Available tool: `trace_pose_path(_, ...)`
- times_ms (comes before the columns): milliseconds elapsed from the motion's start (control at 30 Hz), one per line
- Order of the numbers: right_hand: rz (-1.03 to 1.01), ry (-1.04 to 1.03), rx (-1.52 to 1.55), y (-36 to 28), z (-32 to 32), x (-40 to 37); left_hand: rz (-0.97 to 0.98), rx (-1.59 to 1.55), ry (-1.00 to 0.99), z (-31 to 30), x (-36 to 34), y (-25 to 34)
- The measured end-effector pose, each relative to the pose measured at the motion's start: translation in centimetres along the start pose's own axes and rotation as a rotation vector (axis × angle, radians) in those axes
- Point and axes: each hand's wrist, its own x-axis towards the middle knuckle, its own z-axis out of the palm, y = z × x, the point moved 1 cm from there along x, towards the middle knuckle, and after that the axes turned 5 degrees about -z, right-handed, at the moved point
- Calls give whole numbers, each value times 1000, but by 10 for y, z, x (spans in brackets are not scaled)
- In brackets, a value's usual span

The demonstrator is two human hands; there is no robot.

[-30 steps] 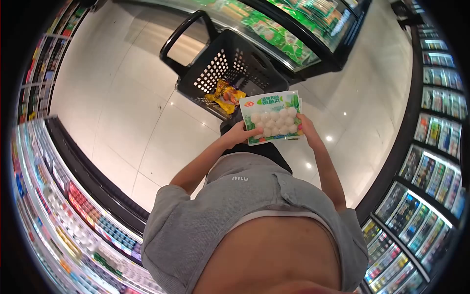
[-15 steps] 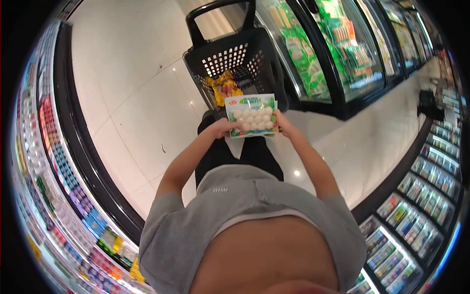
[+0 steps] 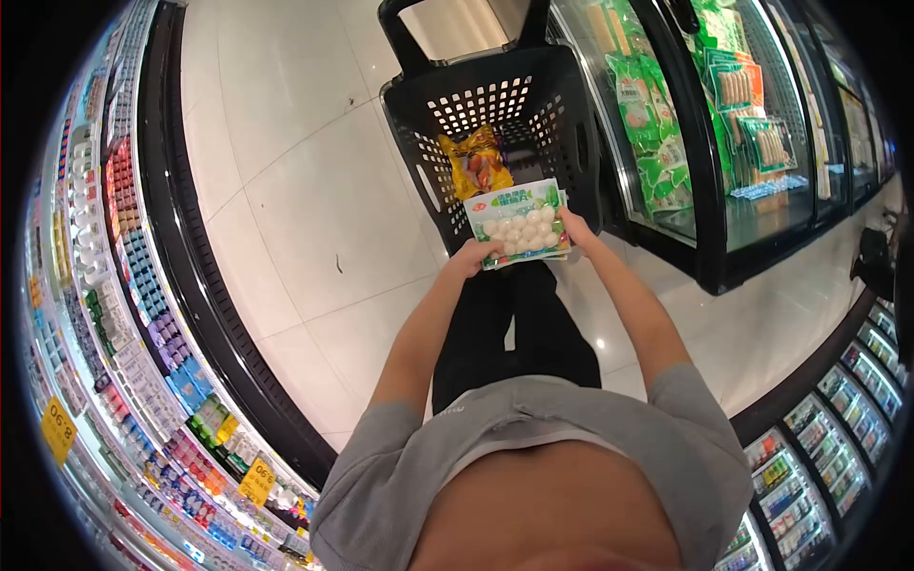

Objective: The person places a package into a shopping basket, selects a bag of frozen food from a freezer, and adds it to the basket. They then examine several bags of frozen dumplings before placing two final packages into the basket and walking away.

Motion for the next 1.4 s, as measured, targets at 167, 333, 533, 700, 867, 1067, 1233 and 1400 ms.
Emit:
trace_pose_path(167, 129, -77, 324, 37, 22, 98, -95, -250, 94, -23, 56, 8)
trace_pose_path(333, 110, -85, 381, 54, 54, 165, -96, -42, 243, -57, 138, 9)
trace_pose_path(533, 140, -248, 202, 105, 86, 261, 35, -119, 404, -81, 216, -29)
trace_pose_path(700, 214, -236, 324, 125, 107, 298, 30, 78, 494, -92, 243, -18)
trace_pose_path(867, 148, -158, 128, 137, 122, 298, 61, 176, 826, -103, 275, -52)
trace_pose_path(1067, 40, -166, -260, 122, 126, 245, 172, 414, 684, -89, 223, -68)
trace_pose_path(1233, -333, -238, -755, 58, 121, 127, 380, 508, 503, -47, 116, -75)
trace_pose_path(1400, -528, -364, -715, 27, 91, 0, 612, 35, 326, -10, -60, -78)
